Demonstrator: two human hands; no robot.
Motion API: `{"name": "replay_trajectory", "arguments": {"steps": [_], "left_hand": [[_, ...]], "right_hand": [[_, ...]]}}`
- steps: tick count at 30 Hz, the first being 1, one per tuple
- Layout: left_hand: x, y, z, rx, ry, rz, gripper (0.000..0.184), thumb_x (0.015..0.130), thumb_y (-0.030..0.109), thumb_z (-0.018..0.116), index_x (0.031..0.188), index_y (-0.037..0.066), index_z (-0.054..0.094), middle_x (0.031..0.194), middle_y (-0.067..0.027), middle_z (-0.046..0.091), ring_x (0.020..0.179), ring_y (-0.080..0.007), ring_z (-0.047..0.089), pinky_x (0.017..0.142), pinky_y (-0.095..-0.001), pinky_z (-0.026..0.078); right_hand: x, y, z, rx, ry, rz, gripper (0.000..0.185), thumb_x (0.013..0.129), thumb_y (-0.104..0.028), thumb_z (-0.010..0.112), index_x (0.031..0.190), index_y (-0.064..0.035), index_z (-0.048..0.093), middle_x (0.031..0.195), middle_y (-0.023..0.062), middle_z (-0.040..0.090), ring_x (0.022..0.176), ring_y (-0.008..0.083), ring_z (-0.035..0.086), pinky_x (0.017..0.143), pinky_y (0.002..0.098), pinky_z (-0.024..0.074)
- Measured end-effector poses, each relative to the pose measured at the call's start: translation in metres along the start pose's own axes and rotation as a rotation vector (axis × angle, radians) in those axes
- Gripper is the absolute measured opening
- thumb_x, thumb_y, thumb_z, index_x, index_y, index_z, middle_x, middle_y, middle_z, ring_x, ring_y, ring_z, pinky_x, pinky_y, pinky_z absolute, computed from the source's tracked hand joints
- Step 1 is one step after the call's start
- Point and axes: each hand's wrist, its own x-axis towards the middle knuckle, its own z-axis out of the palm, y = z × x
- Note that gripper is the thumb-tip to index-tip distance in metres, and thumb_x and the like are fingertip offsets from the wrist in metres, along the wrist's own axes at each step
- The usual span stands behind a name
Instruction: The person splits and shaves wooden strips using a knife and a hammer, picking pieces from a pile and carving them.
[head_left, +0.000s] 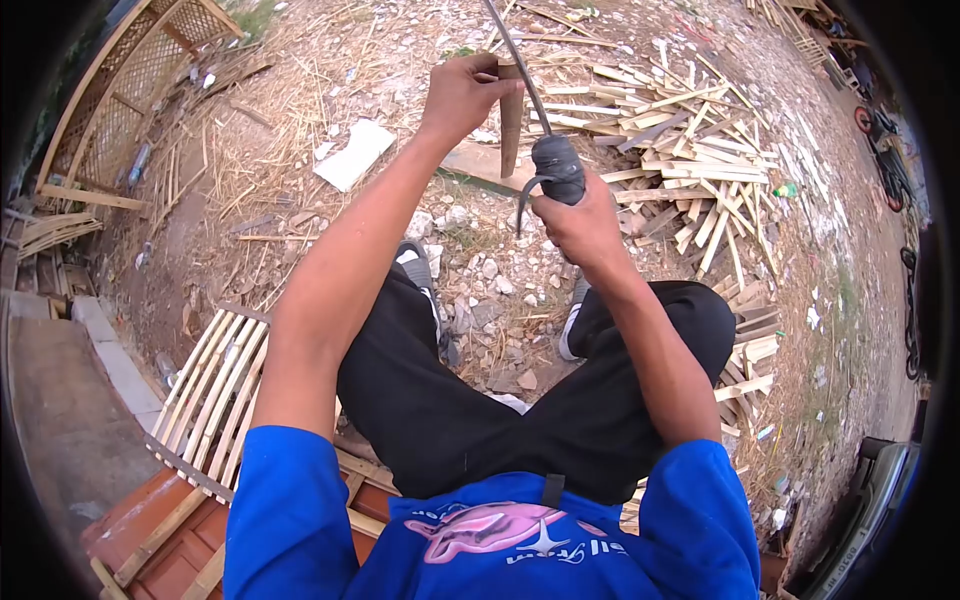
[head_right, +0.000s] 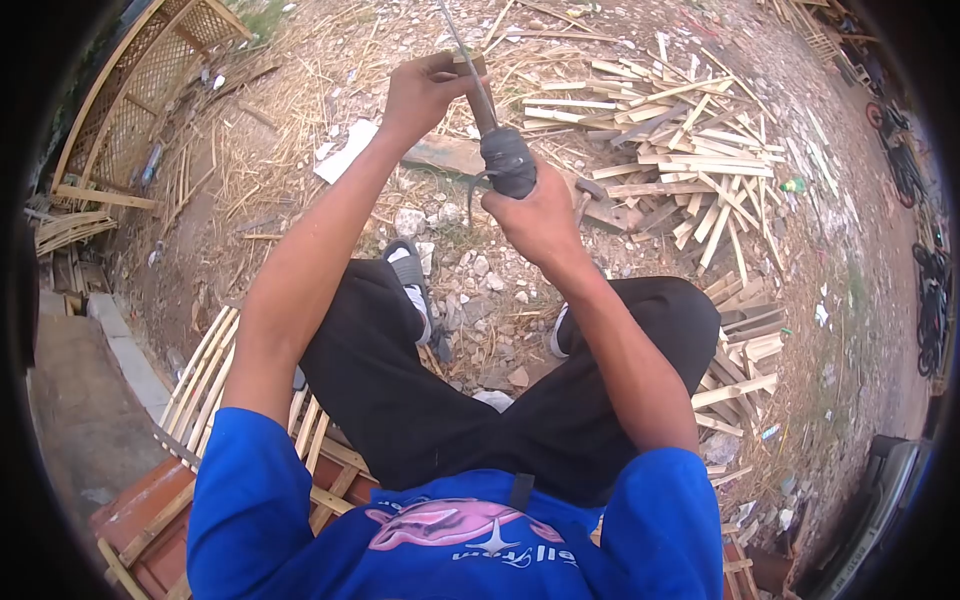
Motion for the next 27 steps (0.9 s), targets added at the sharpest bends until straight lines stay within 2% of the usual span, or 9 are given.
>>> {"name": "replay_trajectory", "arguments": {"steps": [4,10,16,19,22,27], "left_hand": [[-0.001,0.000,0.000,0.004,-0.010,0.002,0.023,0.079,0.020,0.075,0.096,0.004,0.073,0.078,-0.0094,0.073,0.067,-0.0063,0.062,0.061,-0.0250,0.045],[-0.003,0.004,0.001,0.033,0.010,-0.011,0.025,0.079,0.019,0.074,0.098,0.003,0.072,0.081,-0.0101,0.073,0.074,-0.0118,0.068,0.066,-0.0266,0.050],[-0.006,0.012,0.000,0.071,0.005,-0.012,0.025,0.079,0.019,0.075,0.096,0.001,0.071,0.082,-0.0113,0.073,0.074,-0.0137,0.069,0.065,-0.0281,0.051],[-0.004,0.009,0.001,0.054,0.019,0.017,0.025,0.079,0.020,0.075,0.095,0.001,0.071,0.081,-0.0121,0.073,0.075,-0.0142,0.070,0.065,-0.0286,0.051],[-0.004,0.012,0.000,0.081,0.012,0.005,0.026,0.079,0.020,0.075,0.094,0.000,0.071,0.081,-0.0124,0.073,0.074,-0.0145,0.070,0.064,-0.0288,0.051],[-0.002,0.008,0.002,0.067,0.033,0.021,0.025,0.078,0.020,0.075,0.092,0.000,0.071,0.080,-0.0126,0.073,0.074,-0.0147,0.069,0.064,-0.0293,0.051]], "right_hand": [[-0.002,-0.006,0.000,-0.030,-0.001,0.070,0.030,0.070,-0.013,0.067,0.097,-0.0009,0.060,0.079,0.0040,0.059,0.071,0.0134,0.053,0.068,0.0295,0.0445],[0.001,0.002,0.000,-0.012,0.022,0.037,0.030,0.070,-0.014,0.067,0.096,-0.0010,0.060,0.078,0.0048,0.059,0.070,0.0142,0.053,0.068,0.0301,0.0444],[0.002,0.003,-0.001,0.001,0.025,0.030,0.029,0.070,-0.014,0.067,0.095,-0.0011,0.059,0.075,0.0032,0.057,0.067,0.0138,0.051,0.065,0.0304,0.0436],[0.002,0.002,-0.002,0.049,-0.002,0.065,0.027,0.070,-0.013,0.066,0.094,-0.0019,0.059,0.074,0.0019,0.056,0.065,0.0119,0.050,0.061,0.0291,0.0424],[0.000,-0.003,0.000,0.104,-0.005,0.018,0.016,0.075,-0.006,0.063,0.084,-0.0060,0.050,0.057,-0.0020,0.049,0.042,0.0070,0.044,0.039,0.0245,0.0348],[0.000,-0.003,0.001,0.117,-0.001,0.038,0.017,0.076,-0.005,0.063,0.085,-0.0057,0.049,0.056,-0.0017,0.049,0.041,0.0072,0.044,0.039,0.0249,0.0341]]}}
